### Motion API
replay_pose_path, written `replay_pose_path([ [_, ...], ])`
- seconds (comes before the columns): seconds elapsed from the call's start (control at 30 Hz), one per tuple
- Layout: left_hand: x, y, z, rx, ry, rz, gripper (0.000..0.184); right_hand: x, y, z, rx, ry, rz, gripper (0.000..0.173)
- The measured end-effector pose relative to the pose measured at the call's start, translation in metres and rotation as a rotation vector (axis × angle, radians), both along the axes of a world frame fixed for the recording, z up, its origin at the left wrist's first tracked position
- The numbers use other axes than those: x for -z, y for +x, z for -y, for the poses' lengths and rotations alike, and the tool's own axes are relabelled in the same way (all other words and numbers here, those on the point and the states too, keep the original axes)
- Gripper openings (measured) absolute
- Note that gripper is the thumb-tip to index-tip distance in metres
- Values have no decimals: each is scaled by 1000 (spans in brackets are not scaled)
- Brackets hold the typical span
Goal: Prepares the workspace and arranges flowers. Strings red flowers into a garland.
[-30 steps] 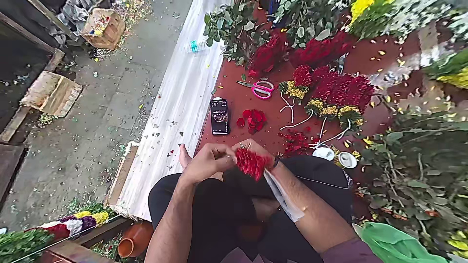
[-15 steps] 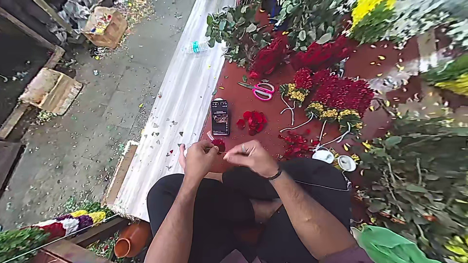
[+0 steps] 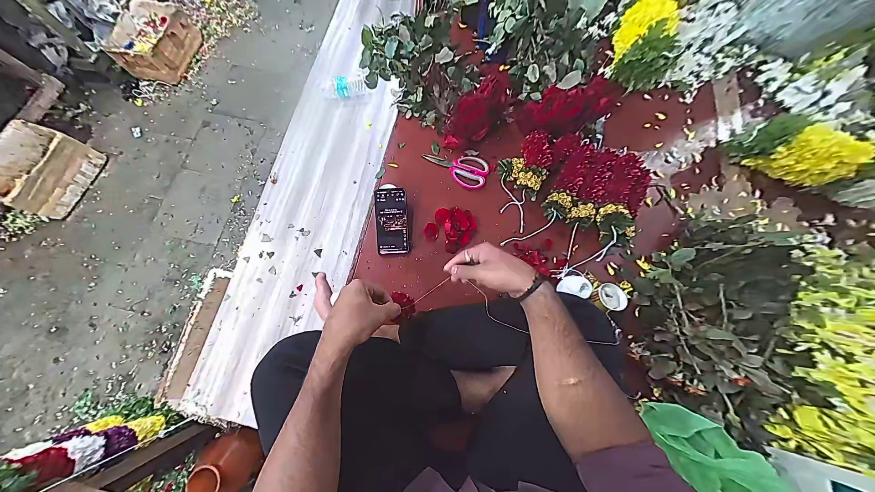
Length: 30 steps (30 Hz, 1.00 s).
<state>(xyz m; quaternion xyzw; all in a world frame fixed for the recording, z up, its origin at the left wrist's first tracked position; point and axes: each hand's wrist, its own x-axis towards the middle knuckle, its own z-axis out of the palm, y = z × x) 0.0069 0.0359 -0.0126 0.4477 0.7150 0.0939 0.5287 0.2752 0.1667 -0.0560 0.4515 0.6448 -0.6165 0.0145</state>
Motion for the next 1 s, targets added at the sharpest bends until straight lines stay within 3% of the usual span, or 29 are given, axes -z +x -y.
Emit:
replay_pose_path([
  [0.1,2,3,-1,57,-24,-26,16,29,-23,-34,145,237,289,18],
  [0.2,7,8,-1,89,-42,-23,17,66,-61,-55,96,367,579,18],
  [0.3,8,11,-1,106,-67,-16,18,103,-88,-59,37,444,773,34],
  [0.43,8,10,0,78,-68,-20,17,102,-88,-56,127,494,689,14],
  [0.53,7,14,-1,54,-57,-23,18,91,-80,-55,118,447,689,22],
  [0.63,7,18,-5,74,-52,3,20,108,-87,-46,49,458,731,32],
  [0.77,13,18,2,90,-67,-5,20,123,-93,-35,49,512,715,17],
  [0.9,11,18,0,36,-76,-9,20,85,-74,-49,211,400,514,20],
  [1.0,8,17,-4,-68,-67,69,20,32,-57,-41,368,329,204,18],
])
